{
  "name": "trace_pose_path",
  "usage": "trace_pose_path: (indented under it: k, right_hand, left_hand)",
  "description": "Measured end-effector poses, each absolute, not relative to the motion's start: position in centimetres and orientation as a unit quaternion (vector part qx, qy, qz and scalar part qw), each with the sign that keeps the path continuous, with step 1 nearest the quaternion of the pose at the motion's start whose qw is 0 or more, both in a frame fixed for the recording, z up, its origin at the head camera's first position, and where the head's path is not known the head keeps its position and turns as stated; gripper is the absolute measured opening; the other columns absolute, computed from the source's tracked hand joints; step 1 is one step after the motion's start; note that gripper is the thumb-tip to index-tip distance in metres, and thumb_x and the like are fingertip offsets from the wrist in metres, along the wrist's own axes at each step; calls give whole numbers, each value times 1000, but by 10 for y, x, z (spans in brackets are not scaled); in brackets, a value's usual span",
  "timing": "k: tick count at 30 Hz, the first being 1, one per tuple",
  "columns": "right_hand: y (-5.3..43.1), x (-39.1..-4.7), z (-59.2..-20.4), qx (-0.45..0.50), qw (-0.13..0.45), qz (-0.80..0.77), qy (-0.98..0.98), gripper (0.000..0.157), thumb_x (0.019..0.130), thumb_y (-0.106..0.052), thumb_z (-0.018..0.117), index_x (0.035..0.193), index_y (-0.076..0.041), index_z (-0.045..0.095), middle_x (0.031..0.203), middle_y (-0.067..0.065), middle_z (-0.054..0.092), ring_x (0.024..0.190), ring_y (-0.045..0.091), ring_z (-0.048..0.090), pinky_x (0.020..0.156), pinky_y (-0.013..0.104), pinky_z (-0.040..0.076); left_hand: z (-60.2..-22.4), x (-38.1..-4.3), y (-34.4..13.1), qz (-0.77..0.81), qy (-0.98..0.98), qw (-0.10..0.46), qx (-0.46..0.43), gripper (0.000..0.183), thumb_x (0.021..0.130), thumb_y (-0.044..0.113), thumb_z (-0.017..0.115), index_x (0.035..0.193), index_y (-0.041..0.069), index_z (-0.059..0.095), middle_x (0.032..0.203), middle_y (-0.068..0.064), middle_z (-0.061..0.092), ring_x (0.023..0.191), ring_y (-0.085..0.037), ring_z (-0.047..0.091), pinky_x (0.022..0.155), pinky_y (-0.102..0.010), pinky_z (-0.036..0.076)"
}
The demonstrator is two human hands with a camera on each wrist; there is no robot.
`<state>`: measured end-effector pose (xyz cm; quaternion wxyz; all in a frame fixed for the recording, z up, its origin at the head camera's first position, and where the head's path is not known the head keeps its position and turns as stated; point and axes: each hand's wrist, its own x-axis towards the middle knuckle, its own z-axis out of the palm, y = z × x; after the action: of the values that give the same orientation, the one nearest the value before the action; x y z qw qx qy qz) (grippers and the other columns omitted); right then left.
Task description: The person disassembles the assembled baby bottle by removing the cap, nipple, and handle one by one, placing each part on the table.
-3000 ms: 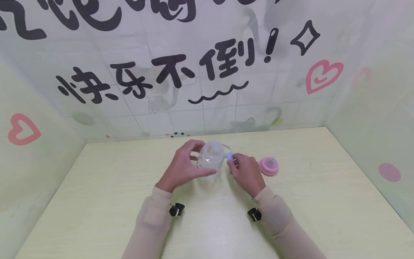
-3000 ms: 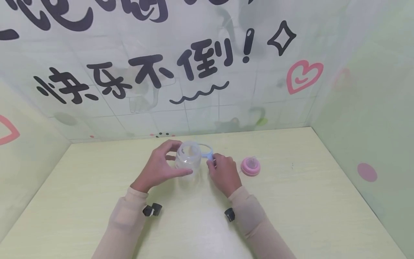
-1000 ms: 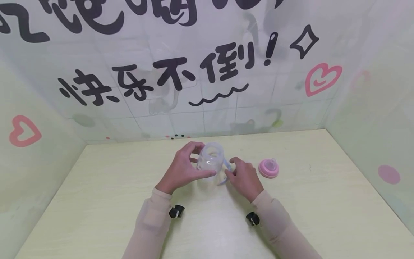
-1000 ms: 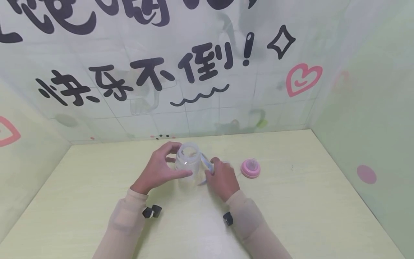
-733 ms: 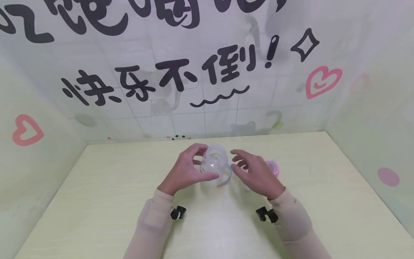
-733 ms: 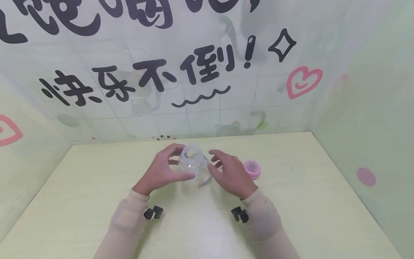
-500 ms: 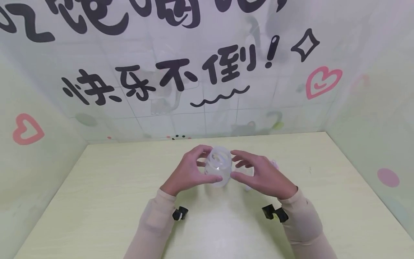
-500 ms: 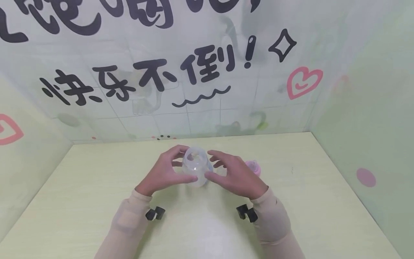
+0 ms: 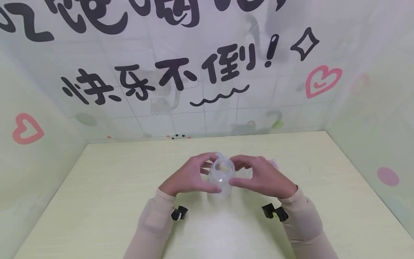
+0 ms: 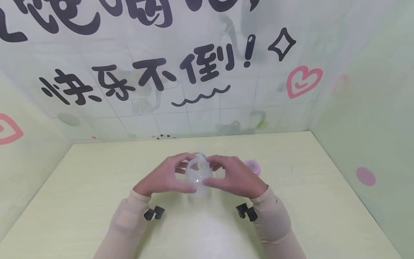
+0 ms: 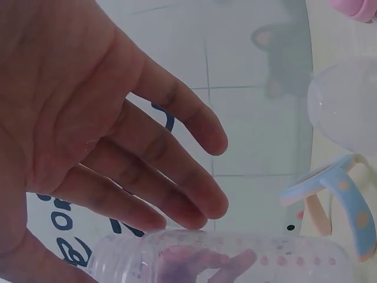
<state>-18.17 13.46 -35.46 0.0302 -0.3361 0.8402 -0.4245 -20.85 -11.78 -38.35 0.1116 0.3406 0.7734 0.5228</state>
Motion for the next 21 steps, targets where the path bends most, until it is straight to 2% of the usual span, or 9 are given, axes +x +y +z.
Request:
trace_pose_path:
  k: [7, 14, 21]
  right_hand:
    - [124, -179, -356, -352, 63, -401, 844, 38, 82, -27, 82, 115, -11, 70, 101, -7, 71, 93, 9, 65, 86, 33, 53]
    - [118, -178, -359, -353, 61, -381, 852, 36, 79, -28, 84, 108, -12, 71, 95, -9, 70, 89, 7, 64, 84, 32, 53]
    - [114, -176, -360, -355, 63, -365, 858, 36, 77, -27, 86, 105, -12, 69, 92, -9, 69, 88, 14, 65, 83, 32, 53]
  left_hand:
    - [-381, -205, -125, 480, 787, 194, 335, 66, 69, 18, 90, 125, 8, 57, 119, -3, 63, 106, -15, 66, 94, -33, 53]
    - [-381, -205, -128, 450, 798, 210, 341, 65, 68, 19, 90, 123, 9, 58, 117, -3, 65, 105, -15, 66, 90, -30, 54]
    - [-382, -205, -129, 442, 796, 229, 345, 67, 67, 14, 89, 125, 7, 56, 118, -5, 65, 107, -19, 66, 91, -33, 54]
